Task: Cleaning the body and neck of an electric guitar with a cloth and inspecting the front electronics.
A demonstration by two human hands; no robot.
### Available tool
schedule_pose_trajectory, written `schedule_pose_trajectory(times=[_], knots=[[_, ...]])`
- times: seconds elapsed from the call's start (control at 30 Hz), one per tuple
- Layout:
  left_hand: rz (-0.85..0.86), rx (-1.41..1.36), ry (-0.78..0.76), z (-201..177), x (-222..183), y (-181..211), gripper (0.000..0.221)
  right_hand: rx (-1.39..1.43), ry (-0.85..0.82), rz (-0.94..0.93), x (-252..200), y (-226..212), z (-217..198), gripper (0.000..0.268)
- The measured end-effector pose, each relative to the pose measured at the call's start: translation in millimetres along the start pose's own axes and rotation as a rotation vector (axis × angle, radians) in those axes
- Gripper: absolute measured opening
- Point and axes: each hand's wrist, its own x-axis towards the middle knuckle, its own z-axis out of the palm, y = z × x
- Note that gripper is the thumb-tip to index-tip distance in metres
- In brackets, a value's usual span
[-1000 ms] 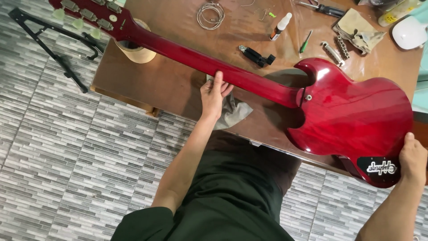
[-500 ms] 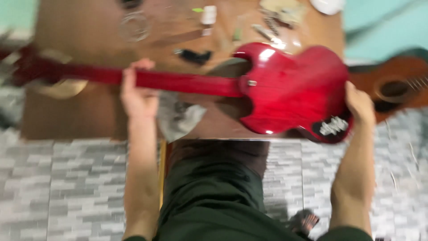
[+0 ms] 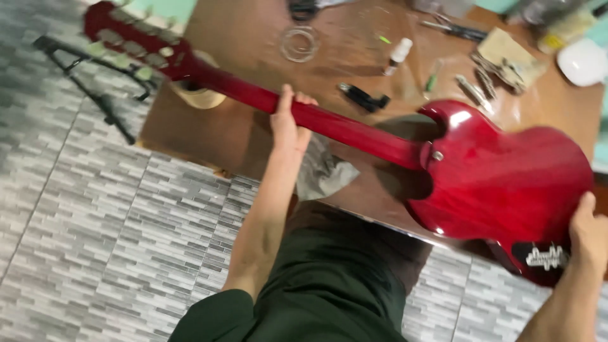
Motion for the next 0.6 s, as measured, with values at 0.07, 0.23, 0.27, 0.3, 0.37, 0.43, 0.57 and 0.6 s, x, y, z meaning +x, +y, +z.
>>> schedule_pose_trajectory(times=[0.07,0.23,0.27,0.3,0.37,0.43,0.57,0.6], knots=[[-0.011,0.007,0.040,13,-12,9,0.020,0.017,-0.012,0.005,-1,-3,-1,0.098],[-0.036,0.022,0.076,25,-22,12,0.019,0.053,0.001,0.021,14,14,7,0.097],[-0.035,0.024,0.072,27,-23,12,0.020,0.064,-0.004,0.037,13,15,6,0.095],[-0.036,0.026,0.069,29,-24,11,0.020,0.073,-0.009,0.056,12,18,5,0.094],[-0.031,0.022,0.053,35,-24,10,0.020,0.073,0.000,0.066,13,19,6,0.095],[-0.024,0.018,0.031,42,-26,11,0.020,0.076,0.012,0.075,12,20,4,0.096],[-0.021,-0.007,-0.008,51,-29,14,0.021,0.221,0.040,0.080,7,29,-1,0.093],[-0.006,-0.026,-0.052,53,-29,13,0.022,0.345,0.078,0.035,7,34,-2,0.090]])
